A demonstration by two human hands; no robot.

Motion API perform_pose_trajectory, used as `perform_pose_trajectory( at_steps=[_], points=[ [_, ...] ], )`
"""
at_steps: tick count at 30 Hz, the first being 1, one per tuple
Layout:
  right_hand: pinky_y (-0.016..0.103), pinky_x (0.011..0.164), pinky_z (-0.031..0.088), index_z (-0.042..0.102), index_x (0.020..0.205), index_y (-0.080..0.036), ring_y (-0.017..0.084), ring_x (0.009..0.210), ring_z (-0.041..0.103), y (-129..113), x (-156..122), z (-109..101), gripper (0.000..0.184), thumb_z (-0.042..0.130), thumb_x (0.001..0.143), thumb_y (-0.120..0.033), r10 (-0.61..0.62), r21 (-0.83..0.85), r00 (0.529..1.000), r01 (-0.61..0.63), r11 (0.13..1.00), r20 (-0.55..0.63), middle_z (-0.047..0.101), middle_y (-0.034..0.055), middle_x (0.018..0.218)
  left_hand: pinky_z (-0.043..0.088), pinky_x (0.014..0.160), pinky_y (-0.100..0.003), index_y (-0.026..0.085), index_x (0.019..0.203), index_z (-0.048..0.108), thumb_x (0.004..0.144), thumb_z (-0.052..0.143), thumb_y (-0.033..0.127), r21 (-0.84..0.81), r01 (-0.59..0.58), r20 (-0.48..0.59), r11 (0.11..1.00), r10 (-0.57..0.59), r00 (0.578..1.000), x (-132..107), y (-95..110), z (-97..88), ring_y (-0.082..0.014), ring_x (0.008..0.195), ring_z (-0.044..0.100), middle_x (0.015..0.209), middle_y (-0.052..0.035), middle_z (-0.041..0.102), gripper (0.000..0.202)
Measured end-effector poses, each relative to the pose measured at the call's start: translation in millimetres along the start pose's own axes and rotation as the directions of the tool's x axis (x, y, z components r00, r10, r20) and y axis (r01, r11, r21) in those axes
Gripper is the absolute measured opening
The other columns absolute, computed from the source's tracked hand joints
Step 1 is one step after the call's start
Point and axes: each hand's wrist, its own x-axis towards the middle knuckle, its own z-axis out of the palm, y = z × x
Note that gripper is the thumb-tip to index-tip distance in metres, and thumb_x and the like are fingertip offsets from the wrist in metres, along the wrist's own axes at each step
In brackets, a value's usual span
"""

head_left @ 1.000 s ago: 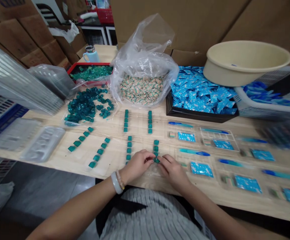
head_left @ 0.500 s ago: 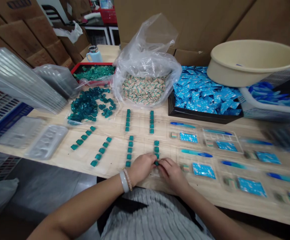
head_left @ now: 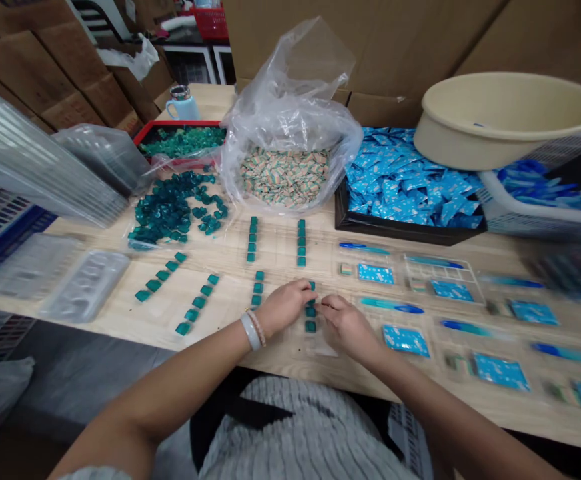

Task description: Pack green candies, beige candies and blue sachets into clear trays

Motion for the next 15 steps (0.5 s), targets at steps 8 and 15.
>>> perform_pose_trajectory(
  at_steps=[8,15],
  points=[
    [0.025,0.067,0.04,0.061,0.094,-0.02,0.015,0.078,0.049,9.6,11.5,-19.9,0.029,0.038,0.079,-0.009,-0.051,0.019,0.97,0.047,0.999,0.237,0.053,0.0047,0.083,0.039,0.068,-0.022,0.019,0.093,0.058,0.084,0.036,0.021,0.012,0.006,0.037,1.0,-0.007,0.999,-0.3,-5.2,-2.4,-0.0122,0.076,0.048,0.088,-0.0022,0.05,0.024],
    [0.025,0.07,0.039,0.061,0.087,-0.02,0.014,0.078,0.047,10.2,10.1,-30.9,0.028,0.037,0.078,-0.007,-0.091,-0.018,0.945,0.102,0.995,0.313,0.052,0.0035,0.081,0.038,0.065,-0.024,0.024,0.102,0.054,0.086,0.032,0.021,0.128,-0.039,0.02,0.991,0.037,0.999,-3.4,-4.6,-1.8,-0.0138,0.077,0.047,0.086,-0.0017,0.049,0.027]
  ],
)
